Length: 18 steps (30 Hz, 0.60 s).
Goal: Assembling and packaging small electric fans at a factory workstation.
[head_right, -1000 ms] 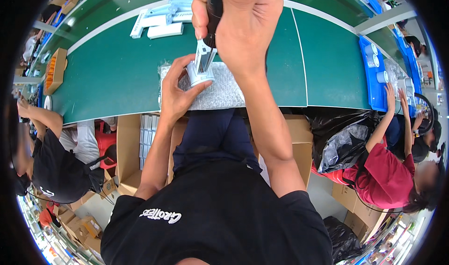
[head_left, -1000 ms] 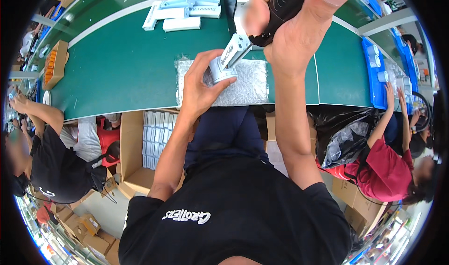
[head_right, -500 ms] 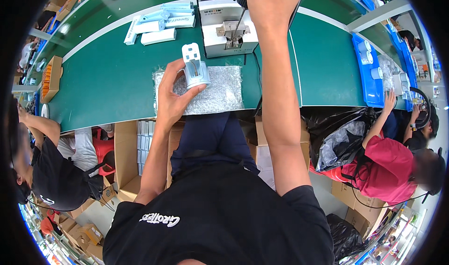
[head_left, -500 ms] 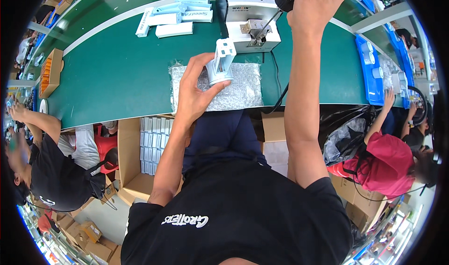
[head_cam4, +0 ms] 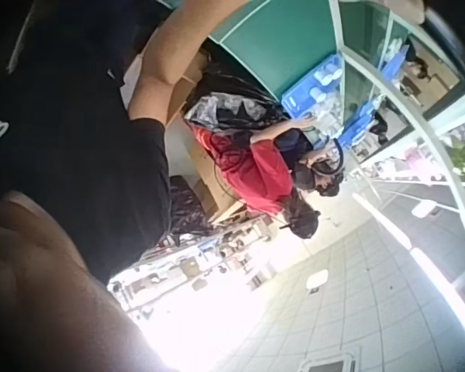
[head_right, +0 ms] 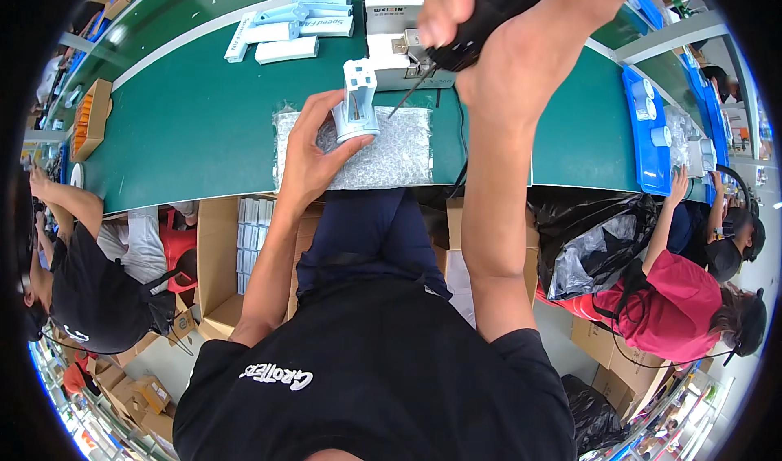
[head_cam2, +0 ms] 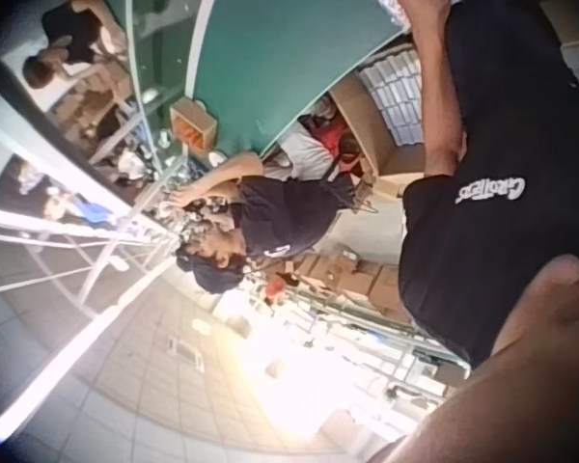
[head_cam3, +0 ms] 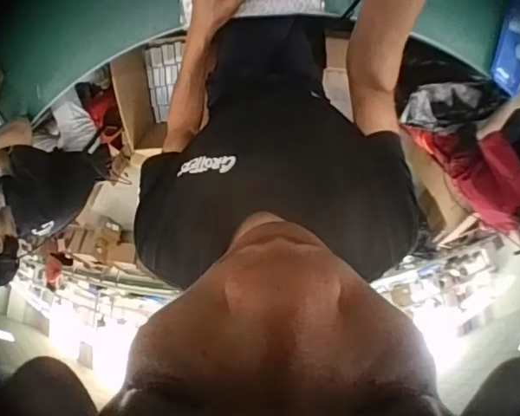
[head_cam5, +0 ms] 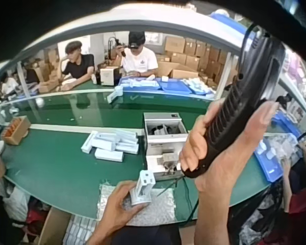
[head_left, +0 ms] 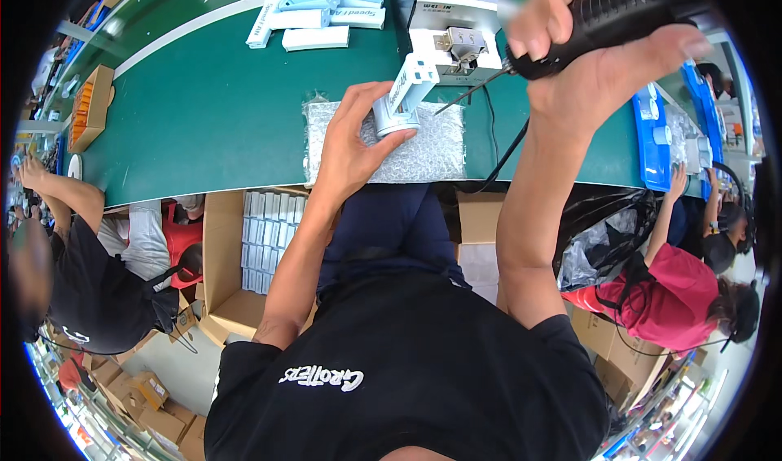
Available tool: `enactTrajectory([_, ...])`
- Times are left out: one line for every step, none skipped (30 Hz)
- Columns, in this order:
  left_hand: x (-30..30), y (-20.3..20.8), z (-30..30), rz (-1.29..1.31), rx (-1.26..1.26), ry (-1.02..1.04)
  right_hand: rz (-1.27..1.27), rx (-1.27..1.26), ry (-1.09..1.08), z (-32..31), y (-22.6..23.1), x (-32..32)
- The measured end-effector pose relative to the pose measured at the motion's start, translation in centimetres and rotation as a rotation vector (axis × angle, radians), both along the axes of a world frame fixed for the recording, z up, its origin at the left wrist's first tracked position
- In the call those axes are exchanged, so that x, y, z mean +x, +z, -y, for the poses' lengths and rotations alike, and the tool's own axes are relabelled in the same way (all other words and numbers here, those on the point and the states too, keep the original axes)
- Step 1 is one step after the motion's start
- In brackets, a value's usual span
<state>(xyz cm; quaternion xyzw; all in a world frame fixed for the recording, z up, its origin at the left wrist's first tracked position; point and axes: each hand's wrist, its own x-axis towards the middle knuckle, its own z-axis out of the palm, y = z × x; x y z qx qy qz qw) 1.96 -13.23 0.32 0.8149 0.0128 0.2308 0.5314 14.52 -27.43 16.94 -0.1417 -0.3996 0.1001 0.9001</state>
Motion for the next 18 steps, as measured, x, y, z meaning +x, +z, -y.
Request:
enactTrajectory([0.0, 0.0, -0.1, 0.004, 0.005, -0.003, -0.001, -0.001, 0.002, -0.4, 0.2, -0.6])
enactTrajectory([0.0, -0.1, -0.1, -0.008, 0.008, 0.004, 0.022, -0.324, -0.416, -1.0, 0.5, -1.6])
enactTrajectory([0.0, -0.3, -0.2, -0.012, 0.009, 0.003, 0.046, -0.648, -0.832, -1.6, 0.8, -2.5])
enactTrajectory([0.1, -0.4, -0.2, 0.000, 0.016, 0.002, 0.062, -0.673, -0.813, -2.3, 1.1, -3.2])
enactTrajectory([0.2, -0.4, -0.2, 0.012, 0.023, 0.003, 0.055, -0.678, -0.820, -2.6, 0.9, -3.2])
enactTrajectory([0.2, -0.4, -0.2, 0.010, 0.024, 0.003, 0.012, -0.657, -0.756, -2.8, 0.8, -3.1])
enactTrajectory([0.1, -0.4, -0.2, 0.005, 0.011, 0.004, -0.027, -0.634, -0.683, -3.2, 0.7, -3.1])
enactTrajectory([0.2, -0.3, 0.0, 0.003, -0.004, -0.007, -0.026, -0.634, -0.688, -3.5, -0.4, -1.9])
enactTrajectory([0.3, -0.1, 0.2, 0.005, -0.005, -0.011, -0.060, -0.215, -0.166, -4.1, -2.3, 0.0])
enactTrajectory([0.2, 0.0, 0.1, 0.004, 0.000, -0.012, -0.091, 0.209, 0.359, -4.9, -2.5, 0.5])
enactTrajectory([0.2, 0.1, 0.1, 0.004, 0.005, -0.014, -0.094, 0.208, 0.362, -4.6, -2.8, 0.3])
enactTrajectory([0.1, 0.1, 0.0, 0.002, 0.004, -0.011, -0.128, -0.005, 0.112, -4.0, -3.0, -0.2])
enactTrajectory([0.0, 0.1, -0.1, 0.010, 0.011, -0.001, -0.158, -0.218, -0.135, -3.7, -2.8, -1.1])
enactTrajectory([0.0, 0.0, -0.2, 0.018, 0.017, 0.006, -0.159, -0.220, -0.131, -3.6, -2.2, -1.9])
enactTrajectory([0.0, 0.0, -0.2, 0.016, 0.016, 0.010, -0.212, -0.164, -0.029, -3.7, -1.4, -2.8])
enactTrajectory([0.1, 0.0, -0.1, 0.027, -0.001, -0.001, -0.265, -0.106, 0.068, -3.8, -1.0, -3.2])
enactTrajectory([0.1, 0.0, 0.0, 0.038, -0.017, -0.012, -0.266, -0.107, 0.068, -4.4, -1.5, -2.6])
enactTrajectory([0.1, 0.0, 0.0, 0.037, -0.018, -0.013, -0.054, -0.010, -0.002, -5.4, -2.4, -1.3])
